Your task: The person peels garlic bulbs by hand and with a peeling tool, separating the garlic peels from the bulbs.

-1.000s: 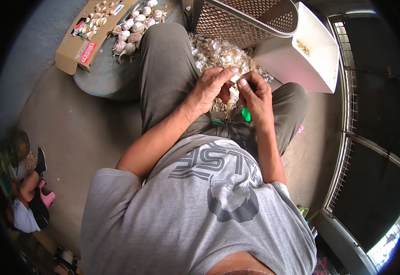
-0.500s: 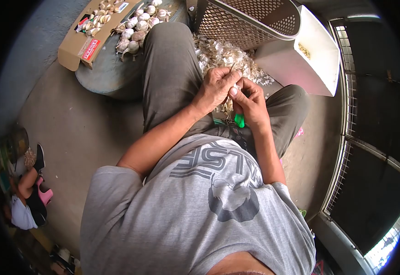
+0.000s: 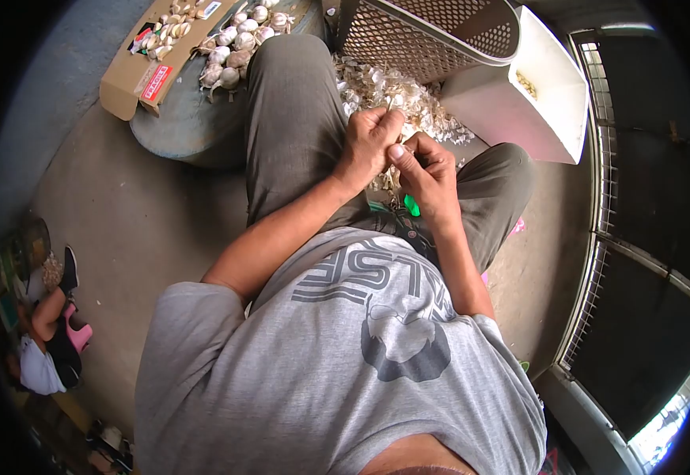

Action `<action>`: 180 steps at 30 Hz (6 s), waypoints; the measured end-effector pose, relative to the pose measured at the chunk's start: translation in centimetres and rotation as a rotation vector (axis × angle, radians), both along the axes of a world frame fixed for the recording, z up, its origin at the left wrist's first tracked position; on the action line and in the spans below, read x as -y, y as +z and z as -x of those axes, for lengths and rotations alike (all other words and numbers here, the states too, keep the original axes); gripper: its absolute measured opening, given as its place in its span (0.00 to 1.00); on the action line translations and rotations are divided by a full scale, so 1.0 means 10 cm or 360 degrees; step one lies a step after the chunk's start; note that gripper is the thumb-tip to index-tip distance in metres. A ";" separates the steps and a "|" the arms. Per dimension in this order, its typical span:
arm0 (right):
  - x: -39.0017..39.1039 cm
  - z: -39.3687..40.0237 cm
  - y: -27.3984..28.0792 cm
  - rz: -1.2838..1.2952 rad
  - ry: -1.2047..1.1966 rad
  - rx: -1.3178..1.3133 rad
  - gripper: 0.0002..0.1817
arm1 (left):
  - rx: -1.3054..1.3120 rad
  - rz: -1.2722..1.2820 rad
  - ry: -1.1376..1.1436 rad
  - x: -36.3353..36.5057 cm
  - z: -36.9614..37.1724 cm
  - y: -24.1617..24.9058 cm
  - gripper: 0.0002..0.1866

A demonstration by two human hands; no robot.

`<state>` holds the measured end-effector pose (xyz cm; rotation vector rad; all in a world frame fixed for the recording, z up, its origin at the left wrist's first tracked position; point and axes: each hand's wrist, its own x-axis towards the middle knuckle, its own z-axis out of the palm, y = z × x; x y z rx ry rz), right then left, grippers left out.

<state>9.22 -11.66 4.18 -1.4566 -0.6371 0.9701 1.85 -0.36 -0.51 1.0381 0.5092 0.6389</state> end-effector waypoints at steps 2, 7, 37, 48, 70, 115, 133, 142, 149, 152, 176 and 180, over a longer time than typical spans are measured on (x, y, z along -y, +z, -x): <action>0.00 -0.01 -0.03 0.0043 0.0000 0.0225 0.12 | 0.0044 0.0178 0.0025 -0.02 -0.04 -0.06 0.19; 0.02 -0.02 -0.14 -0.0007 0.0039 0.0609 0.10 | -0.0175 0.0818 -0.0013 -0.04 0.03 0.17 0.23; 0.10 0.04 0.30 0.0137 0.0503 0.1407 0.12 | -0.0063 0.0953 -0.0233 -0.09 0.08 0.09 0.30; -0.10 -0.13 0.04 0.0151 0.0031 0.0687 0.13 | -0.0008 0.0784 -0.0421 -0.03 0.09 0.12 0.27; 0.02 -0.24 0.02 0.0213 -0.0172 0.0293 0.09 | -0.0062 0.0539 -0.0403 -0.02 0.07 0.08 0.19; 0.05 -0.23 0.01 0.0227 -0.0242 0.0827 0.11 | -0.0111 -0.0272 -0.0215 -0.01 0.00 -0.07 0.10; 0.09 -0.30 -0.11 0.0023 -0.0204 -0.0014 0.06 | -0.0072 0.0382 -0.0504 -0.03 0.06 0.01 0.11; 0.05 -0.30 -0.12 -0.0080 -0.0392 -0.0280 0.08 | 0.0049 0.0715 -0.0454 -0.04 0.03 0.00 0.11; 0.12 -0.42 -0.02 0.0063 -0.0196 -0.0174 0.10 | -0.0041 0.0772 -0.0404 -0.06 0.03 -0.03 0.11; 0.19 -0.58 0.14 0.0312 0.0272 0.0060 0.06 | -0.0049 0.0743 -0.0369 -0.07 0.02 -0.06 0.10; -0.18 -0.42 0.37 0.0315 0.0376 0.1128 0.08 | -0.0024 0.0924 -0.0369 -0.11 0.07 0.09 0.16; -0.23 -0.31 0.24 0.0184 0.0222 0.0978 0.09 | -0.0036 0.0687 -0.0169 -0.12 0.06 0.08 0.16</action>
